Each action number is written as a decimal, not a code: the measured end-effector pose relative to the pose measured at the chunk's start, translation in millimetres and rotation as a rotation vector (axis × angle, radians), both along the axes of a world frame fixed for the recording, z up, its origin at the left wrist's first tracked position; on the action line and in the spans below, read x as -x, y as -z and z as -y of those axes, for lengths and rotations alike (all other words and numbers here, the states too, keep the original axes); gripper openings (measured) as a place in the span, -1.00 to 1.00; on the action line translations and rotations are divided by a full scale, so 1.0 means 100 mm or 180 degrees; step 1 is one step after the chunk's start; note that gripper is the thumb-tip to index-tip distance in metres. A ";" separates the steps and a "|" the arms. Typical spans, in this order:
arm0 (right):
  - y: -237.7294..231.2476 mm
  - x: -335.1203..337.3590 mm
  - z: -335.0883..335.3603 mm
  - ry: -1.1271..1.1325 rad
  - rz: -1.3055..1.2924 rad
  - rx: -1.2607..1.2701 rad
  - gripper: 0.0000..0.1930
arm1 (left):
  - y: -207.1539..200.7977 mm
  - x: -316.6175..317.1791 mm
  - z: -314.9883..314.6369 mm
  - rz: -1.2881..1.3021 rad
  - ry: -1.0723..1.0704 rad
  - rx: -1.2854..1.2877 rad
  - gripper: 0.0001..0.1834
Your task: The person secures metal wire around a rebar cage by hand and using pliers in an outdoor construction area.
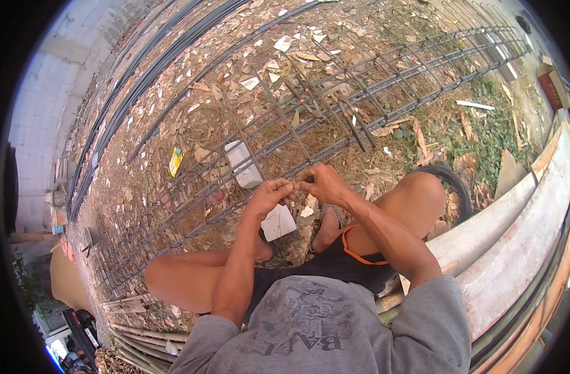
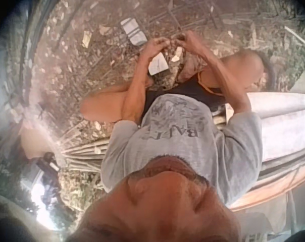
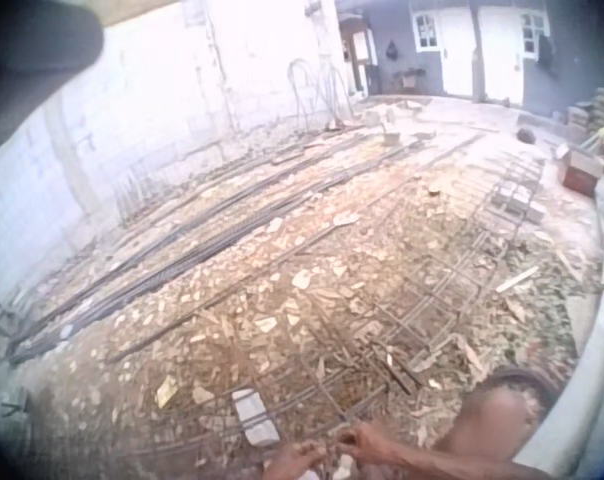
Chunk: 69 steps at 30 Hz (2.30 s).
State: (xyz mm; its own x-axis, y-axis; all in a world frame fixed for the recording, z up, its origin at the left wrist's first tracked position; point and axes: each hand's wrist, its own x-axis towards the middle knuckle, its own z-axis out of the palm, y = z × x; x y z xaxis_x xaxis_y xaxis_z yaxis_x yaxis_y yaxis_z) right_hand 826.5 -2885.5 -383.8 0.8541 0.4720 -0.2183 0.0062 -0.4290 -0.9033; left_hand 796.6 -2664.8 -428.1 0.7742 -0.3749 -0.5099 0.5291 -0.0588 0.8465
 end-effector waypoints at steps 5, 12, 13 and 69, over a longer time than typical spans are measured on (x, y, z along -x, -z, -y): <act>-0.12 0.00 0.02 0.0236 -0.0067 0.0524 -0.79 | -0.09 -0.04 0.26 0.0416 -0.0146 -0.1089 -0.74; -0.08 -0.42 0.07 0.0835 0.1346 0.0745 -0.83 | 0.08 -0.37 0.45 0.0296 -0.1362 -0.0516 -0.64; -0.06 -0.59 0.10 0.0980 0.1657 0.0913 -0.83 | 0.16 -0.44 0.44 0.0234 -0.1548 -0.0468 -0.61; 0.58 -1.44 -0.66 -0.0096 0.1117 0.2451 -0.70 | 0.69 -1.21 0.50 -0.1192 -0.2531 0.0698 -0.42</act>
